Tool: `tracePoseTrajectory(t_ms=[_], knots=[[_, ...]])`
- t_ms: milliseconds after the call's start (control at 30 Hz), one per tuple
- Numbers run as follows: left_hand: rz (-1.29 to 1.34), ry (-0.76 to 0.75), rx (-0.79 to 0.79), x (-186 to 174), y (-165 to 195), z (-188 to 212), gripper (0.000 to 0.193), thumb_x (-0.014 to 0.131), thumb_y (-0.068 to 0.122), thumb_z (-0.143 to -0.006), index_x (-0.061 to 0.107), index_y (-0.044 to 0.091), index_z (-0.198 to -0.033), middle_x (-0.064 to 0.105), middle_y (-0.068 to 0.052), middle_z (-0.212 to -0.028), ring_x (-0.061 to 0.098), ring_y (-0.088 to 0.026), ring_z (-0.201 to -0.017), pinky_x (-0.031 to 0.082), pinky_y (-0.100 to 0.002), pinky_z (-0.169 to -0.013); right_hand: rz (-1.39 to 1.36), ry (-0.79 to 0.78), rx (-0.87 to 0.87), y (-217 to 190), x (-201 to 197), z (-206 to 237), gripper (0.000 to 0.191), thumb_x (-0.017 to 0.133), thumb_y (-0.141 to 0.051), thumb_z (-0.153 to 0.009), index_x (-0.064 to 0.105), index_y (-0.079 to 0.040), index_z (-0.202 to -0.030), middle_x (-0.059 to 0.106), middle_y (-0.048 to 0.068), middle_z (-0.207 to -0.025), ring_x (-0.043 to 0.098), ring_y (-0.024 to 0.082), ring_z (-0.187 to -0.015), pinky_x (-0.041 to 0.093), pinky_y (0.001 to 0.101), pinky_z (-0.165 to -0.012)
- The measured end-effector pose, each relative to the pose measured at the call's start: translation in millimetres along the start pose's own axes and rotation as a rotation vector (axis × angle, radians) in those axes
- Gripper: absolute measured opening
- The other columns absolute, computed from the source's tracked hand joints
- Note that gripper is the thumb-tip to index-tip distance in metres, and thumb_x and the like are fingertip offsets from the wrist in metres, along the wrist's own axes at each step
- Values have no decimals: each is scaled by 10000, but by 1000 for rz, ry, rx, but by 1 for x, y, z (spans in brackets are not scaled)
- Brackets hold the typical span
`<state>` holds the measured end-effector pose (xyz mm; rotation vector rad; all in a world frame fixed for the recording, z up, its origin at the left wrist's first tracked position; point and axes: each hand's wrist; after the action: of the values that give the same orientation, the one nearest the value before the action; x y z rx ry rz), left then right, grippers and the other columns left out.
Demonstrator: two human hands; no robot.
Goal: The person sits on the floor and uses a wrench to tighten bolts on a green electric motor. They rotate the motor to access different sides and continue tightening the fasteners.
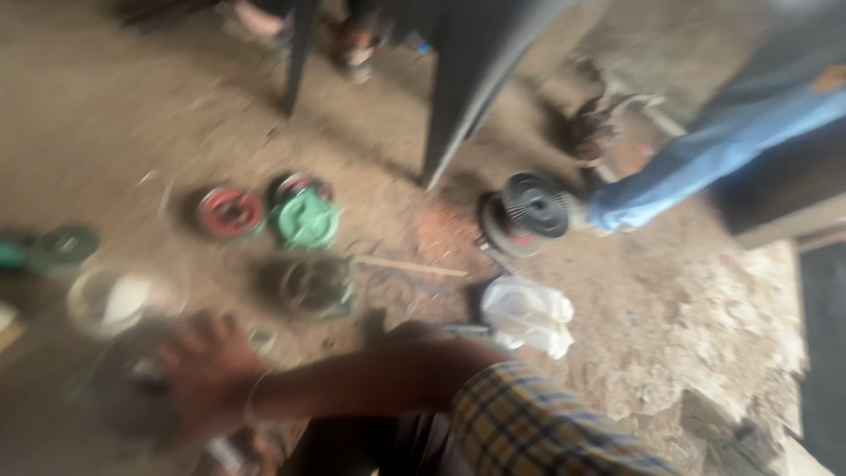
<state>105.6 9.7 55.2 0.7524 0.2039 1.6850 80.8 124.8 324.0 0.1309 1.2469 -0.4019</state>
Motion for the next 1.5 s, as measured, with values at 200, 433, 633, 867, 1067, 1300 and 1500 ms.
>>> tracePoseTrajectory(t_ms=[200, 433, 633, 867, 1067, 1300, 1500], knots=[[188, -63, -146, -3, -8, 6, 237, 566, 342, -988, 596, 153, -1129, 623, -25, -832, 560, -139, -564, 417, -268, -433, -56, 230, 30, -10, 8, -13, 1301, 873, -704, -496, 332, -184, -1559, 240, 145, -1633, 284, 468, -1399, 305, 659, -1034], [273, -223, 39, 49, 48, 75, 474, 472, 480, -1041, 555, 43, -1205, 637, -83, -791, 609, -151, -513, 450, -272, -388, -91, 251, -14, -18, -4, -13, 1353, 847, -741, -491, 292, -148, -1573, 199, 126, -1655, 289, 447, -1406, 266, 611, -1125], [306, -227, 52, 70, 73, 98, 432, 451, 452, -1053, 567, 43, -1128, 611, -76, -751, 582, -161, -501, 436, -295, -395, -105, 296, -13, -26, -2, -12, 1358, 867, -714, -466, 274, -202, -1575, 214, 142, -1644, 282, 468, -1418, 232, 633, -1145], [309, -162, 99, 76, 38, 70, 407, 427, 419, -1066, 582, 44, -1037, 580, -67, -703, 549, -172, -488, 420, -322, -403, -73, 245, 28, -20, 15, -16, 1382, 866, -726, -463, 247, -208, -1585, 193, 142, -1656, 285, 481, -1388, 228, 660, -1121], [180, 65, 230, 65, 5, 48, 412, 406, 391, -1077, 594, 44, -960, 554, -60, -663, 522, -181, -476, 406, -344, -410, 47, 225, 3, -21, 32, -11, 1402, 722, -899, -581, 226, -85, -1609, 251, 259, -1641, 213, 505, -1503, 218, 695, -1164], [-52, 40, 343, 51, -1, 98, 534, 417, 470, -1107, 595, 3, -918, 582, -144, -668, 580, -273, -525, 452, -407, -459, -184, 193, 68, -36, 24, -8, 1309, 621, -902, -646, 171, -191, -1649, 138, 177, -1697, 93, 493, -1525, 96, 736, -1156], [-402, 458, 964, 11, 12, 140, 479, 428, 353, -1128, 587, -58, -1313, 665, -327, -1087, 610, -540, -1054, 501, -580, -847, -393, 623, 314, -53, 55, -25, 983, 649, -754, -841, 379, -171, -1585, 241, 194, -1663, 187, 479, -1524, 235, 647, -1187]])
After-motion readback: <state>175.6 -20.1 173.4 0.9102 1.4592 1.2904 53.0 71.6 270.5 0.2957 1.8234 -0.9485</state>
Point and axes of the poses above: each hand's wrist, its own z-axis away from the middle knuckle, its own x-axis out of the palm, y = z × x
